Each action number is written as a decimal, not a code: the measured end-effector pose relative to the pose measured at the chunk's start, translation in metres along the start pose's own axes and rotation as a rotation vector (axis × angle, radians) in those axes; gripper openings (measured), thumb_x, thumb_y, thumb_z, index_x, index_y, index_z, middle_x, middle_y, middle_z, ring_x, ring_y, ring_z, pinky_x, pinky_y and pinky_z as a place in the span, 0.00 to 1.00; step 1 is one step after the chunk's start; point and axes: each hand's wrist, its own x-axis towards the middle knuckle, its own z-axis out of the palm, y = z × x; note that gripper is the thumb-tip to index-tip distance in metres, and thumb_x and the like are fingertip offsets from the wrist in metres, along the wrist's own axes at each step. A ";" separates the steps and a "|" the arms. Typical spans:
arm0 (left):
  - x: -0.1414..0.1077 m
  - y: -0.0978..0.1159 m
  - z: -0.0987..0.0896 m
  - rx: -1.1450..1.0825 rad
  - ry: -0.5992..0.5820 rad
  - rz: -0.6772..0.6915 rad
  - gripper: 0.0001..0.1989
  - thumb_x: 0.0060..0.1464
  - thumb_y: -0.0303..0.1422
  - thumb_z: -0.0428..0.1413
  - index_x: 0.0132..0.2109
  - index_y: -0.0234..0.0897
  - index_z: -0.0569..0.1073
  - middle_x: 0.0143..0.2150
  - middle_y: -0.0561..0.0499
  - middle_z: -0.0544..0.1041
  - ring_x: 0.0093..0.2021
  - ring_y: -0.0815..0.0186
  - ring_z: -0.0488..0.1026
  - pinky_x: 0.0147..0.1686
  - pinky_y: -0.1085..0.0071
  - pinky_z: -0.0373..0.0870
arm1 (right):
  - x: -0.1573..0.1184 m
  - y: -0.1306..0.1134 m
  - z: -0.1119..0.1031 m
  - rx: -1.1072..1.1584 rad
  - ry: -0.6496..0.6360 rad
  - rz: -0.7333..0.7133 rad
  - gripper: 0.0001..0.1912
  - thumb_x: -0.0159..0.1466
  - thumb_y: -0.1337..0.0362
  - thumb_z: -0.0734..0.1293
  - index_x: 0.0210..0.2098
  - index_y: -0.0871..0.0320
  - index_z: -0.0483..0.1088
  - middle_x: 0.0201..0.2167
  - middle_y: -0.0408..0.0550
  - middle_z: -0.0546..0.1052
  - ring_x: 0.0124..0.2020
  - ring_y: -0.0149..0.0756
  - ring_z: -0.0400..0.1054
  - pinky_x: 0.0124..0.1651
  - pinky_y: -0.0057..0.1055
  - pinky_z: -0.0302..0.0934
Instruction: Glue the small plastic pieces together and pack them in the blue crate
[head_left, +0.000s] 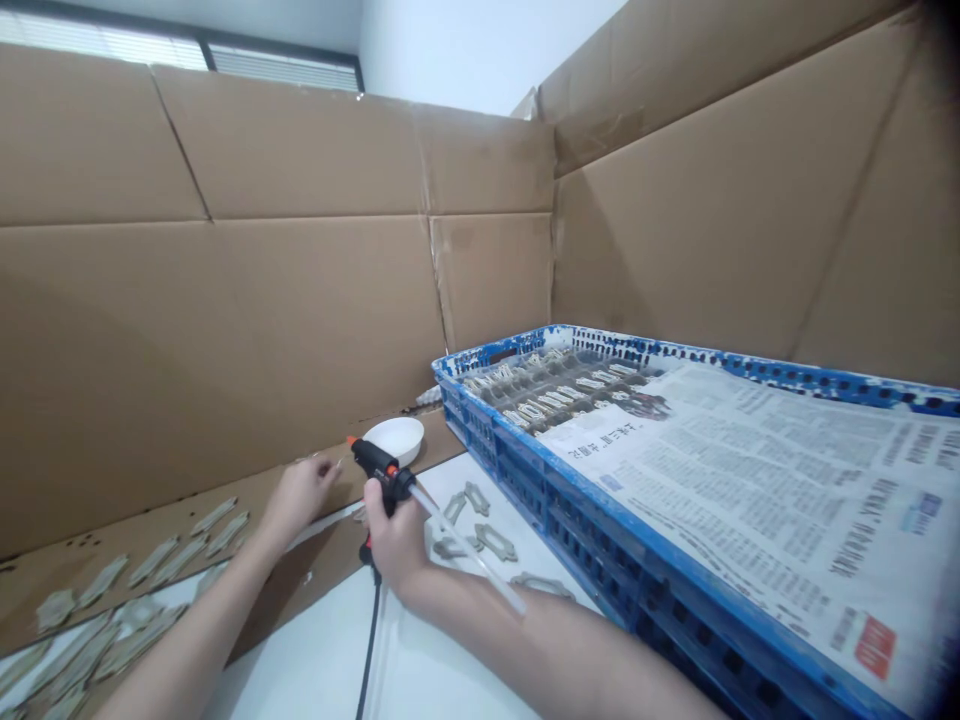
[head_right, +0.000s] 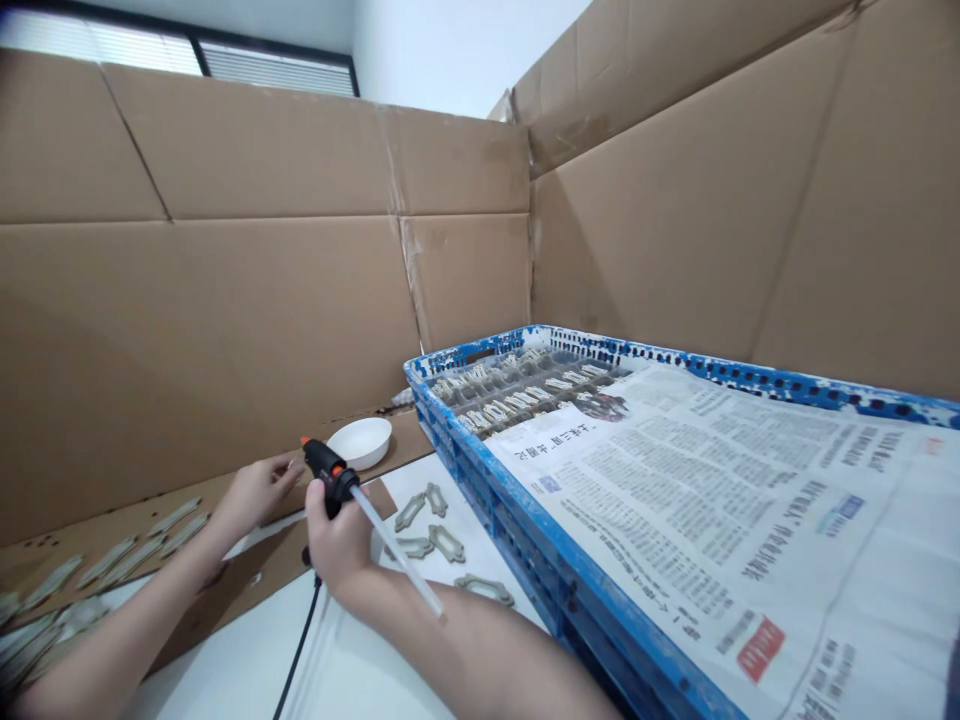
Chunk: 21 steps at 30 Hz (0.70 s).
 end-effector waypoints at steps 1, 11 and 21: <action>-0.007 0.005 0.002 -0.009 -0.048 0.058 0.15 0.47 0.41 0.47 0.26 0.36 0.71 0.25 0.46 0.73 0.27 0.61 0.67 0.26 0.72 0.55 | 0.003 0.001 -0.002 -0.006 0.039 -0.003 0.26 0.59 0.48 0.51 0.35 0.62 0.68 0.25 0.52 0.72 0.31 0.40 0.66 0.31 0.29 0.59; -0.058 0.015 0.014 0.068 -0.083 0.314 0.16 0.53 0.35 0.44 0.45 0.36 0.69 0.42 0.44 0.70 0.45 0.59 0.64 0.44 0.66 0.59 | 0.043 0.022 -0.019 0.076 0.276 -0.063 0.26 0.56 0.46 0.55 0.30 0.65 0.68 0.22 0.52 0.72 0.26 0.38 0.67 0.30 0.31 0.58; -0.076 0.023 0.028 -0.033 -0.038 0.122 0.07 0.45 0.28 0.51 0.34 0.33 0.70 0.31 0.46 0.72 0.35 0.61 0.66 0.35 0.68 0.61 | 0.034 0.023 -0.010 0.059 0.218 -0.166 0.23 0.57 0.48 0.55 0.30 0.63 0.69 0.20 0.49 0.71 0.28 0.38 0.67 0.31 0.31 0.58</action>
